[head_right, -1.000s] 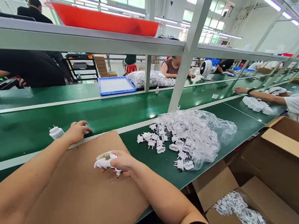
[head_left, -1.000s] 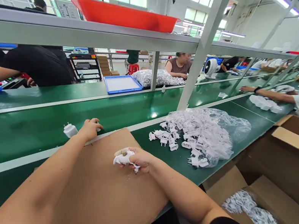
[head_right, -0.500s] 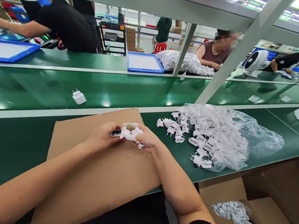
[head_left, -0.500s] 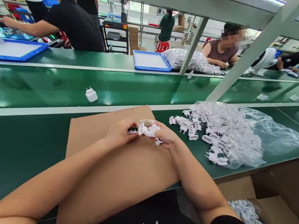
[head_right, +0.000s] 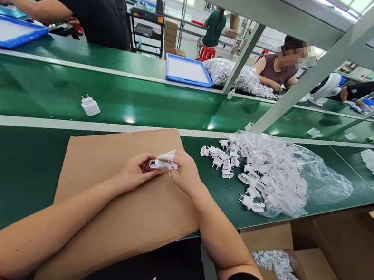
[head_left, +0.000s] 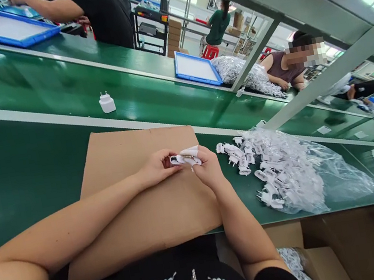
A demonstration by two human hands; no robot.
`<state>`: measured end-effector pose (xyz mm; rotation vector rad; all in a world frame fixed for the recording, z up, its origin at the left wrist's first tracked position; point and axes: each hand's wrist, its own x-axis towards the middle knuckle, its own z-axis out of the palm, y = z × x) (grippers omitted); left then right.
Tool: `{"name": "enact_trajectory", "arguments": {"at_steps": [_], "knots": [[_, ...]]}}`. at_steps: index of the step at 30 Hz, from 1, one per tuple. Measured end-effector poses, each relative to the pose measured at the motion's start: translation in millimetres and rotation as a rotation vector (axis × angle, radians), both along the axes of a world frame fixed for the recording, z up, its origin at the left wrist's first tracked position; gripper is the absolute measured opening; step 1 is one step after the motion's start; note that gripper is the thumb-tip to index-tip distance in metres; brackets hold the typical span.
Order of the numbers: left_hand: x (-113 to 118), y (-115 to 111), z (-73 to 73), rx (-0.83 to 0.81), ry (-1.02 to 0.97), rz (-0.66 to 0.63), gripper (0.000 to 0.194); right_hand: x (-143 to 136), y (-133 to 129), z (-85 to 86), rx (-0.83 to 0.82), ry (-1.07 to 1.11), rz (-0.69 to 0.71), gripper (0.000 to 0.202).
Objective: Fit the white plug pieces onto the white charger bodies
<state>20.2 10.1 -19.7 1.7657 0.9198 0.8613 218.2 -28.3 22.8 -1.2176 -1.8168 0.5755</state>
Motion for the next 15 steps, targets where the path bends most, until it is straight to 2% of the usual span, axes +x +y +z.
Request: {"name": "enact_trajectory", "arguments": {"at_steps": [2, 4, 9, 13, 15], "knots": [[0, 1, -1.9, -0.014, -0.012, -0.006, 0.044, -3, -2, -3.0, -0.001, -0.03, -0.002, 0.035], [1, 3, -5.4, -0.029, -0.022, 0.0, 0.044, -5, -2, -6.5, -0.038, -0.025, -0.064, 0.043], [1, 6, -13.8, -0.067, -0.043, 0.003, 0.048, -8, -2, -11.7, 0.024, -0.067, -0.11, 0.027], [2, 6, -13.4, -0.082, -0.053, -0.004, 0.042, -12, -4, -12.0, 0.041, -0.055, -0.127, 0.037], [2, 6, -12.8, -0.079, -0.073, -0.021, 0.039, -15, -5, -11.3, 0.108, -0.145, -0.133, 0.032]]}}
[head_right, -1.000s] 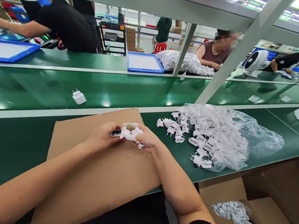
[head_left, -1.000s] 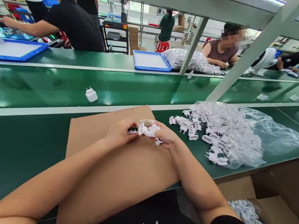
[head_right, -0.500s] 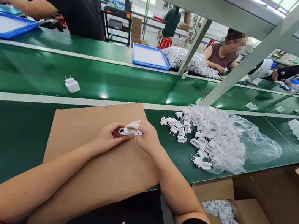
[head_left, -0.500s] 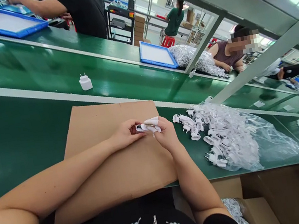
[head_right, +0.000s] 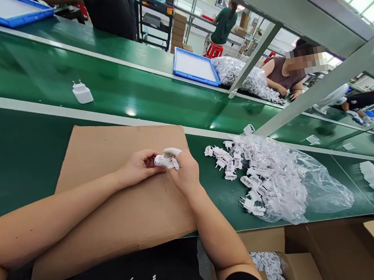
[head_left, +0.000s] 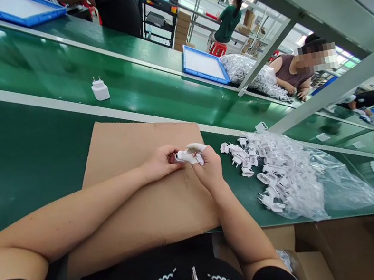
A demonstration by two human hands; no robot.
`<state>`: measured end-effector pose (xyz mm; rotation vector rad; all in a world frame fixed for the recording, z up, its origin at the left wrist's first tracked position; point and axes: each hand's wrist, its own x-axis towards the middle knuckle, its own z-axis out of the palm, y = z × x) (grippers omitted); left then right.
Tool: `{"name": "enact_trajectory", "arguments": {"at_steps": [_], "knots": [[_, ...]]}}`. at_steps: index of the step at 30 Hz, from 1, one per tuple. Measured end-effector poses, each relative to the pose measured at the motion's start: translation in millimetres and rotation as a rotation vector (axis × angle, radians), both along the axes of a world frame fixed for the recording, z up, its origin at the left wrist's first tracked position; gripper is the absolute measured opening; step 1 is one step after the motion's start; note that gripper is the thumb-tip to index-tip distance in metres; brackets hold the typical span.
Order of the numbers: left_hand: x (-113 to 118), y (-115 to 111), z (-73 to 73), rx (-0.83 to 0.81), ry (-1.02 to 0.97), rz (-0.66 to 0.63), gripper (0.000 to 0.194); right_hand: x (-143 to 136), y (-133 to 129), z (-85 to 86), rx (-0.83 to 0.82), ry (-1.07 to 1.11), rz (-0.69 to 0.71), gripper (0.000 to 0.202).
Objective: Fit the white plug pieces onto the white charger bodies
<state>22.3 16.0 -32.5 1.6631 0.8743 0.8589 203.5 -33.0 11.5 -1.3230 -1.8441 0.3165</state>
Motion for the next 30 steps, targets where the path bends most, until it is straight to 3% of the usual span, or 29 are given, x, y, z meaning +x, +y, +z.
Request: {"name": "enact_trajectory", "arguments": {"at_steps": [3, 6, 13, 20, 24, 27, 30], "knots": [[0, 0, -0.5, 0.006, -0.028, -0.01, 0.04, -3, 2, 0.8, 0.105, -0.153, 0.019, 0.029], [1, 1, -1.3, 0.009, -0.048, 0.012, 0.04, -4, 3, 0.4, 0.093, -0.224, 0.037, 0.034], [0, 1, 0.3, 0.024, -0.041, -0.007, 0.04, -7, 0, 2.6, 0.117, -0.257, 0.016, 0.039], [-1, 1, -1.0, 0.04, 0.011, 0.005, 0.035, -10, 2, 6.2, -0.038, -0.399, -0.047, 0.044], [-2, -4, 2.1, 0.238, 0.086, 0.001, 0.029, -12, 1, 10.2, -0.118, -0.454, -0.083, 0.042], [-4, -8, 5.4, 0.489, 0.27, 0.033, 0.021, -14, 2, 13.1, -0.171, -0.468, -0.096, 0.037], [-6, -11, 8.0, 0.649, 0.476, 0.083, 0.025, -16, 3, 13.4, -0.205, -0.405, -0.097, 0.036]]}}
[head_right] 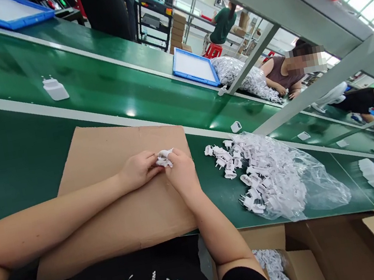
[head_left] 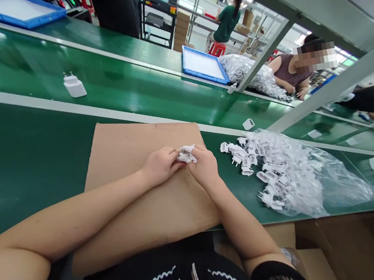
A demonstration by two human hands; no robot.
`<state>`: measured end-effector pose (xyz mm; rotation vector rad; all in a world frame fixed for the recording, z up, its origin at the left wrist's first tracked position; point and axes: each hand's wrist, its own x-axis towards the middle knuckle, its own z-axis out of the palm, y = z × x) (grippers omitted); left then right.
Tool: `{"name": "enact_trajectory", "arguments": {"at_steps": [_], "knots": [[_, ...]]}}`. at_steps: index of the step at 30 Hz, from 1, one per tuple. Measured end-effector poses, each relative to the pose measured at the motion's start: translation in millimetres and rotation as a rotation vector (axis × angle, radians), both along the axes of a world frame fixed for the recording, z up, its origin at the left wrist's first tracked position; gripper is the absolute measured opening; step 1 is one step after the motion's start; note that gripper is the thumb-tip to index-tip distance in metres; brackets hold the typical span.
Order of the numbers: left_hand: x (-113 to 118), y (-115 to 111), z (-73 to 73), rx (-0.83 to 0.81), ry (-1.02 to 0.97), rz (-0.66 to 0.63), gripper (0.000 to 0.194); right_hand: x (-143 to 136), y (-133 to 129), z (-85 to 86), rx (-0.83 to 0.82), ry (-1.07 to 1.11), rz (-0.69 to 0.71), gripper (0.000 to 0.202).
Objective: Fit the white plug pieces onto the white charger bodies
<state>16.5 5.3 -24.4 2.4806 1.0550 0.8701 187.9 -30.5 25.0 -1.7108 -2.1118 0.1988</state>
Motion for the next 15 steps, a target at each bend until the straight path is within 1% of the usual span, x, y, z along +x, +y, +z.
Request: {"name": "enact_trajectory", "arguments": {"at_steps": [2, 4, 7, 9, 11, 13, 15], "knots": [[-1, -1, 1.8, 0.053, 0.066, 0.026, 0.026, 0, -1, -1.4, -0.005, 0.062, -0.008, 0.034], [-1, -2, 3.8, 0.071, 0.09, 0.036, 0.024, -1, -3, -3.9, 0.0, 0.119, -0.029, 0.031], [-1, -2, 5.8, 0.011, 0.031, 0.03, 0.022, 0, -4, -10.2, 0.003, 0.278, -0.025, 0.034], [-1, 0, 6.0, -0.099, -0.057, -0.004, 0.024, 3, -2, -15.1, -0.014, 0.456, 0.002, 0.041], [-2, 4, 6.3, -0.26, -0.162, -0.022, 0.029, 8, 2, -18.8, -0.032, 0.657, 0.011, 0.051], [-3, 8, 8.2, -0.458, -0.293, 0.011, 0.04, 16, 7, -19.8, -0.013, 0.818, -0.007, 0.057], [-4, 13, 12.5, -0.647, -0.444, 0.054, 0.052, 24, 11, -17.9, -0.002, 0.884, -0.013, 0.058]]}}
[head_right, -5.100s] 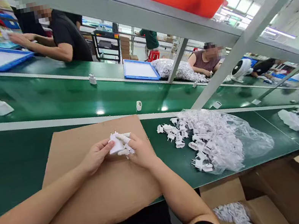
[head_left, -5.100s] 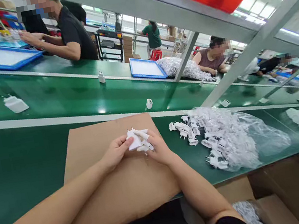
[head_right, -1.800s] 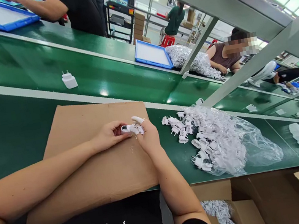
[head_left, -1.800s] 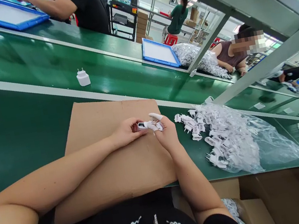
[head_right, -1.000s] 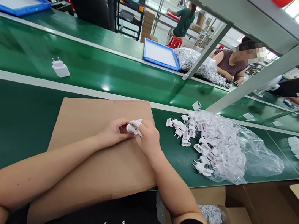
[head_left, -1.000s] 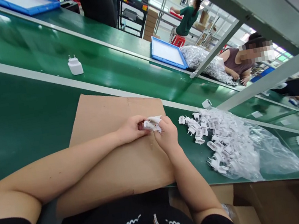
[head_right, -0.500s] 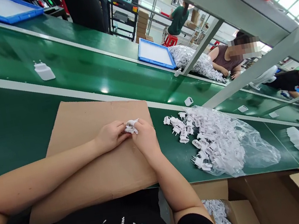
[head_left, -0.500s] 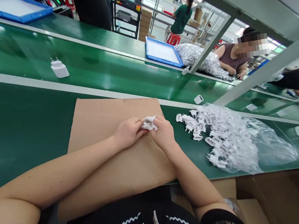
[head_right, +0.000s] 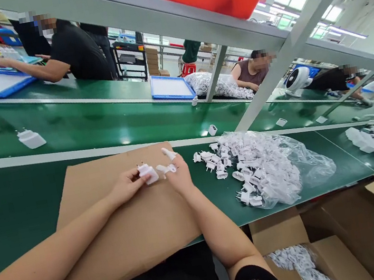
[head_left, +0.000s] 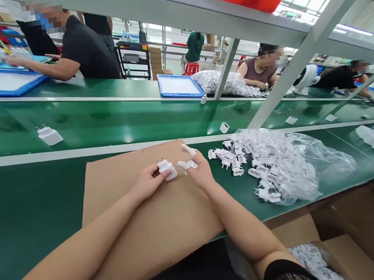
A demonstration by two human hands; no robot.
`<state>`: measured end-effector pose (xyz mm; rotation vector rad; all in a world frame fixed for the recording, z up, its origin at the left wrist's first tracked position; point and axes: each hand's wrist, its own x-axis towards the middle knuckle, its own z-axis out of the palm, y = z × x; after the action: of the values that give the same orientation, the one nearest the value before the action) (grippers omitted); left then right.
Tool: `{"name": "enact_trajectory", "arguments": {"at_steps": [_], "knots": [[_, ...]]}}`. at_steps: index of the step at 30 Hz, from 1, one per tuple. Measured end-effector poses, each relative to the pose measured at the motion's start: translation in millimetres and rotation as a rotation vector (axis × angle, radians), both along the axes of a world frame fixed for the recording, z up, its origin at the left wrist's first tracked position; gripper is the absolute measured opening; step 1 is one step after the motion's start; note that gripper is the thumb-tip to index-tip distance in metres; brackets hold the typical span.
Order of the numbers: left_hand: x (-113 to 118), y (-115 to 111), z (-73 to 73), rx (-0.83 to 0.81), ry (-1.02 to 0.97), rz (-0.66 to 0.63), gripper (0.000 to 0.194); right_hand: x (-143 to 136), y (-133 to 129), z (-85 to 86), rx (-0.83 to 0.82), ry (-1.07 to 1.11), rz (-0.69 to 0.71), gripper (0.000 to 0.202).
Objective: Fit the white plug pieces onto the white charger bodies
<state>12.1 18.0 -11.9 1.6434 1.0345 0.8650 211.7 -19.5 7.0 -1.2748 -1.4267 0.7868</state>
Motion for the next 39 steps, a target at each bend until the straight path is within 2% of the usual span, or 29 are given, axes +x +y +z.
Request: {"name": "enact_trajectory", "arguments": {"at_steps": [3, 6, 8, 10, 16, 18, 20, 21, 23, 25, 27, 29, 34, 36, 39], "knots": [[-3, 4, 8.5, -0.198, -0.163, 0.009, 0.058, 6, 1, 5.1, 0.017, -0.052, 0.104, 0.061], [-4, 1, 13.8, -0.338, -0.254, -0.093, 0.054, 4, -2, 9.1, 0.074, -0.141, 0.284, 0.066], [-3, -2, 14.2, -0.39, -0.289, -0.174, 0.053, 1, -5, 10.1, 0.095, -0.169, 0.364, 0.059], [-2, -5, 13.8, -0.392, -0.306, -0.215, 0.053, -3, -8, 10.0, 0.109, -0.19, 0.368, 0.053], [-1, -7, 15.3, -0.33, -0.264, -0.197, 0.055, -10, -13, 7.4, 0.07, -0.317, 0.272, 0.052], [3, -7, 12.5, -0.274, -0.223, -0.098, 0.057, -8, -10, 7.4, 0.028, -0.305, 0.279, 0.049], [8, -5, 7.4, -0.179, -0.209, 0.05, 0.061, -1, -5, 9.8, 0.015, -0.309, 0.216, 0.048], [10, -4, 4.6, -0.128, -0.209, 0.119, 0.062, 5, -2, 12.1, 0.013, -0.333, 0.132, 0.047], [10, -1, -0.6, -0.056, -0.199, 0.211, 0.062, 21, 3, 18.5, -0.025, -0.443, -0.125, 0.049], [8, 1, -4.9, -0.016, -0.166, 0.257, 0.058, 40, 6, 24.8, -0.196, -0.646, -0.394, 0.052], [4, 3, -8.6, 0.011, -0.121, 0.286, 0.054, 57, 7, 28.6, -0.426, -0.829, -0.53, 0.054], [2, 4, -11.2, 0.022, -0.069, 0.31, 0.054, 70, 7, 29.3, -0.573, -0.906, -0.53, 0.049], [5, 13, -6.7, 0.015, 0.07, 0.271, 0.059, 80, 9, 26.8, -0.579, -0.91, -0.485, 0.036], [6, 26, 0.6, 0.021, 0.118, 0.258, 0.056, 78, 10, 25.7, -0.556, -0.909, -0.45, 0.034], [2, 58, 13.5, 0.069, 0.189, 0.322, 0.049, 75, 13, 23.4, -0.525, -0.902, -0.417, 0.032]]}}
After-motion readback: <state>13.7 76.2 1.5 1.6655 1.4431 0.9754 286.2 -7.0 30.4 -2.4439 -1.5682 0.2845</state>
